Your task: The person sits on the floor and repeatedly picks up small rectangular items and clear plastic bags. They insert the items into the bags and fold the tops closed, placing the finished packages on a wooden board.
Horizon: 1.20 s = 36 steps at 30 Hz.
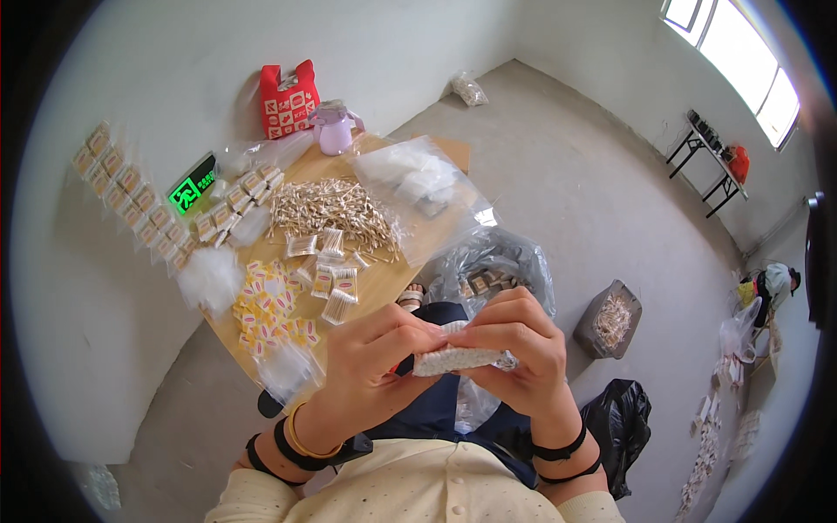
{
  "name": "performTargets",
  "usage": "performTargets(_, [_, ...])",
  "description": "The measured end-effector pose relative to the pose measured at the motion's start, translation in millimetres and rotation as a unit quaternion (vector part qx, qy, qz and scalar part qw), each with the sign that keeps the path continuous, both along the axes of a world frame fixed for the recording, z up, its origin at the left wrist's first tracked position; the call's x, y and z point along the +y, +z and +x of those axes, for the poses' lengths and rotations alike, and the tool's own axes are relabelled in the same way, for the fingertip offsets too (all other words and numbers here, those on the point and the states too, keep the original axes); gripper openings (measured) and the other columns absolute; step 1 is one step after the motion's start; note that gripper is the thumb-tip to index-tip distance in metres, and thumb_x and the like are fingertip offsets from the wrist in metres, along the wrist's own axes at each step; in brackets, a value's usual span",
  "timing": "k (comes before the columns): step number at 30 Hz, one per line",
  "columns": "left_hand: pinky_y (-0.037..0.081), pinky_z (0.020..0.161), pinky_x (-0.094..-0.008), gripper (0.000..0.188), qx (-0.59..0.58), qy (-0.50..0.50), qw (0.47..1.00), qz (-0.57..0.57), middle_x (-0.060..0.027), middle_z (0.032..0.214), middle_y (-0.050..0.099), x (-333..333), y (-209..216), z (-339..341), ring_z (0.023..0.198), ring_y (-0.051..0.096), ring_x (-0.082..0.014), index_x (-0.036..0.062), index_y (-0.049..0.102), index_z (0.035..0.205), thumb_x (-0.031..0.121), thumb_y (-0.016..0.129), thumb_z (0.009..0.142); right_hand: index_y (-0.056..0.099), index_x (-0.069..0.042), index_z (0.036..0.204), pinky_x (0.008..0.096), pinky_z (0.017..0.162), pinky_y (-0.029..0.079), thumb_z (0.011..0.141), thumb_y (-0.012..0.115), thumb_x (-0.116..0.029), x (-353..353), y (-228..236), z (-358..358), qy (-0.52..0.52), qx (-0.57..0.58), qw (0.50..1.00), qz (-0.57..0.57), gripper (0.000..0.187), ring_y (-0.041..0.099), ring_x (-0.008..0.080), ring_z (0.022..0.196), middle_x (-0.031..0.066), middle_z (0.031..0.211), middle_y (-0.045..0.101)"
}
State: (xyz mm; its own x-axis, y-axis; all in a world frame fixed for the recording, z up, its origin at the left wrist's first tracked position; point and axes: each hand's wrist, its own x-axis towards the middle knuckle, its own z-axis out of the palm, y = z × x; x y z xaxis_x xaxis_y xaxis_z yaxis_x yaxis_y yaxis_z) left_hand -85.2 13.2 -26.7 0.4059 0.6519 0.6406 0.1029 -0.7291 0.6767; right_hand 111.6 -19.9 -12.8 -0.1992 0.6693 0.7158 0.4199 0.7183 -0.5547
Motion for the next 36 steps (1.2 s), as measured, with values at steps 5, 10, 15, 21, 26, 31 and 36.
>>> performTargets(5, [0.055, 0.068, -0.0285, 0.027, 0.0, -0.057, 0.998, -0.002, -0.0076, 0.096, 0.07, 4, 6, 6, 0.082, 0.07, -0.0221, 0.0079, 0.069, 0.095, 0.001, 0.077, 0.071, 0.072, -0.007, 0.096, 0.0325, 0.07, 0.047, 0.063, 0.08, -0.005, -3, -2, 14, 0.034, 0.029, 0.999, -0.006, 0.034, 0.059, 0.0233, 0.079, 0.005, 0.09, 0.063])
performTargets(10, [0.056, 0.069, -0.0293, 0.03, -0.001, -0.077, 0.997, 0.014, -0.0073, 0.098, 0.07, 3, 4, 12, 0.084, 0.07, -0.0235, 0.0084, 0.069, 0.099, -0.001, 0.075, 0.071, 0.07, -0.007, 0.097, 0.0334, 0.072, 0.047, 0.064, 0.079, -0.004, -10, 3, 18, 0.041, 0.031, 0.999, -0.012, 0.034, 0.06, 0.0234, 0.08, 0.0058, 0.091, 0.063])
performTargets(15, [0.058, 0.067, -0.0304, 0.03, -0.009, -0.003, 0.987, 0.158, -0.0054, 0.096, 0.068, -2, -3, 19, 0.087, 0.07, -0.0237, 0.0096, 0.067, 0.099, 0.002, 0.076, 0.071, 0.069, -0.008, 0.097, 0.0345, 0.074, 0.048, 0.066, 0.078, -0.007, -18, 0, 16, -0.003, 0.0, 0.998, 0.057, 0.032, 0.061, 0.0223, 0.083, 0.0044, 0.095, 0.064])
performTargets(21, [0.06, 0.07, -0.0303, 0.024, 0.006, 0.067, 0.944, 0.324, 0.0001, 0.095, 0.065, -5, 1, 19, 0.087, 0.066, -0.0186, 0.0122, 0.065, 0.094, 0.006, 0.076, 0.073, 0.069, -0.011, 0.094, 0.0318, 0.073, 0.049, 0.069, 0.076, -0.009, -30, -2, 14, -0.061, -0.033, 0.985, 0.157, 0.026, 0.063, 0.018, 0.085, 0.0009, 0.097, 0.066])
performTargets(26, [0.059, 0.077, -0.0284, 0.017, 0.022, 0.06, 0.927, 0.369, 0.0026, 0.096, 0.064, -7, 2, 16, 0.089, 0.062, -0.0147, 0.0144, 0.066, 0.092, 0.01, 0.073, 0.077, 0.069, -0.013, 0.093, 0.0291, 0.072, 0.05, 0.069, 0.077, -0.009, -36, -4, 18, -0.088, -0.053, 0.976, 0.191, 0.025, 0.064, 0.016, 0.084, -0.0002, 0.097, 0.067])
performTargets(31, [0.058, 0.079, -0.0262, 0.013, 0.053, 0.054, 0.921, 0.381, 0.0038, 0.096, 0.063, -7, 10, 16, 0.088, 0.062, -0.0121, 0.0162, 0.066, 0.093, 0.012, 0.069, 0.081, 0.069, -0.013, 0.092, 0.029, 0.072, 0.05, 0.067, 0.077, -0.008, -39, 0, 27, -0.075, -0.075, 0.978, 0.178, 0.027, 0.064, 0.016, 0.084, -0.001, 0.096, 0.067])
performTargets(36, [0.058, 0.08, -0.0257, 0.012, 0.062, 0.034, 0.917, 0.394, 0.0043, 0.096, 0.063, -6, 15, 17, 0.089, 0.062, -0.0112, 0.0163, 0.067, 0.093, 0.013, 0.067, 0.082, 0.068, -0.013, 0.091, 0.0289, 0.072, 0.05, 0.067, 0.077, -0.008, -40, 2, 30, -0.066, -0.087, 0.976, 0.19, 0.027, 0.063, 0.0158, 0.084, -0.001, 0.096, 0.066])
